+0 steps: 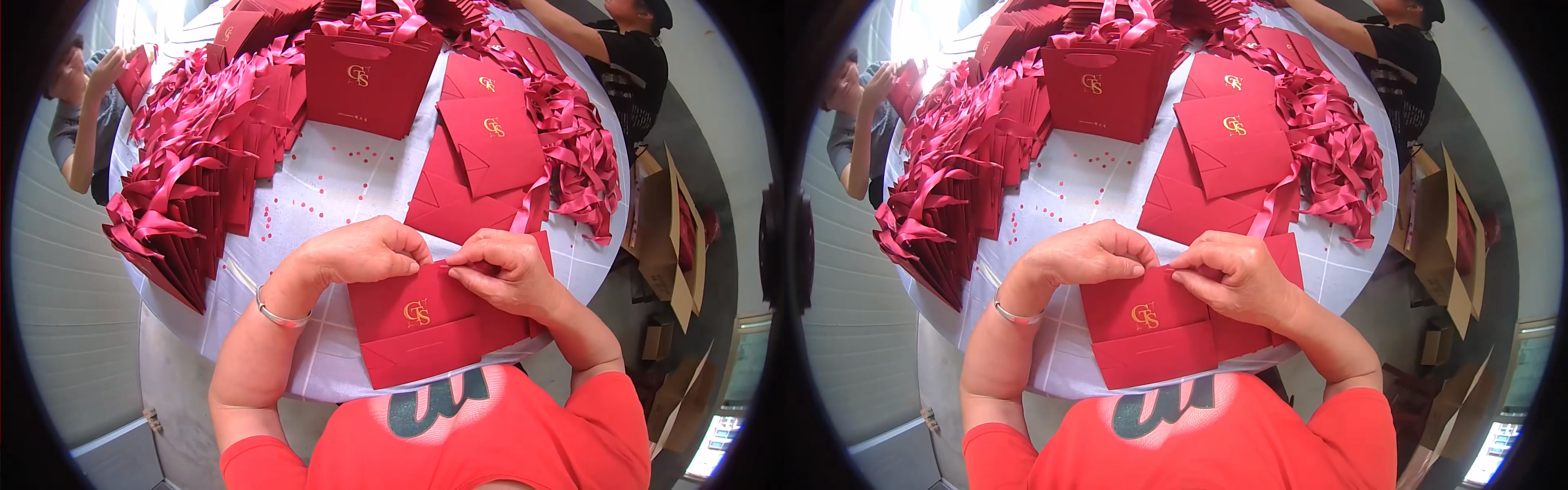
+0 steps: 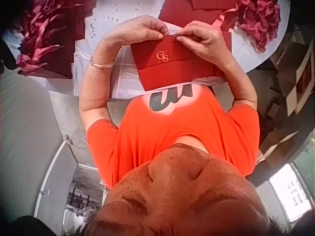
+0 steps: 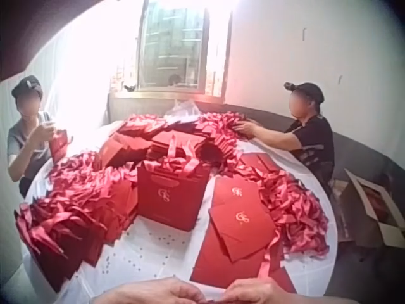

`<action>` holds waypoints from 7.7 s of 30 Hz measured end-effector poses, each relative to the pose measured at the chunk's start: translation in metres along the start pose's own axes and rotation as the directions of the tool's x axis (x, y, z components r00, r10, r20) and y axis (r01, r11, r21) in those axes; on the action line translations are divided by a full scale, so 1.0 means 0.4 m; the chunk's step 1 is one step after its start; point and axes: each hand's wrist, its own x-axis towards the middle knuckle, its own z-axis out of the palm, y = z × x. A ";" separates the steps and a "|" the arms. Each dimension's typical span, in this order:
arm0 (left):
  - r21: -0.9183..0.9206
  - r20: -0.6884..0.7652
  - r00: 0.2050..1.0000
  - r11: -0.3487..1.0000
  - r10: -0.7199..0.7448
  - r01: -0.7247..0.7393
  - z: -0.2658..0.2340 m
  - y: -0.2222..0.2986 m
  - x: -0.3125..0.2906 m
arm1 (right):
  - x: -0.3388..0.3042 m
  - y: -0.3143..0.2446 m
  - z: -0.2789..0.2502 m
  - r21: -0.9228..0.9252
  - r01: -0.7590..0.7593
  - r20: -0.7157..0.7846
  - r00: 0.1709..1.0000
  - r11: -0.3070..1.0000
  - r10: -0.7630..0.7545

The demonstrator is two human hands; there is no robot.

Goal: The person threads a pink ribbon through the holes of a red envelope, ties it into a bow, and sets it aside before repeating the process with another envelope.

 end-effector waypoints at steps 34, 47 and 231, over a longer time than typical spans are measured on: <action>-0.072 0.042 0.999 0.997 -0.029 0.032 0.035 0.010 0.016 | -0.050 -0.032 0.011 -0.220 0.140 -0.034 0.988 0.965 -0.151; 0.010 -0.045 0.998 0.999 -0.037 0.038 0.056 0.022 0.012 | -0.047 -0.066 0.056 -0.465 0.093 -0.015 0.994 0.880 -0.112; -0.302 -0.096 0.990 0.951 -0.102 0.068 0.060 -0.059 -0.183 | 0.021 -0.087 0.120 0.019 0.066 0.065 0.996 0.998 -0.067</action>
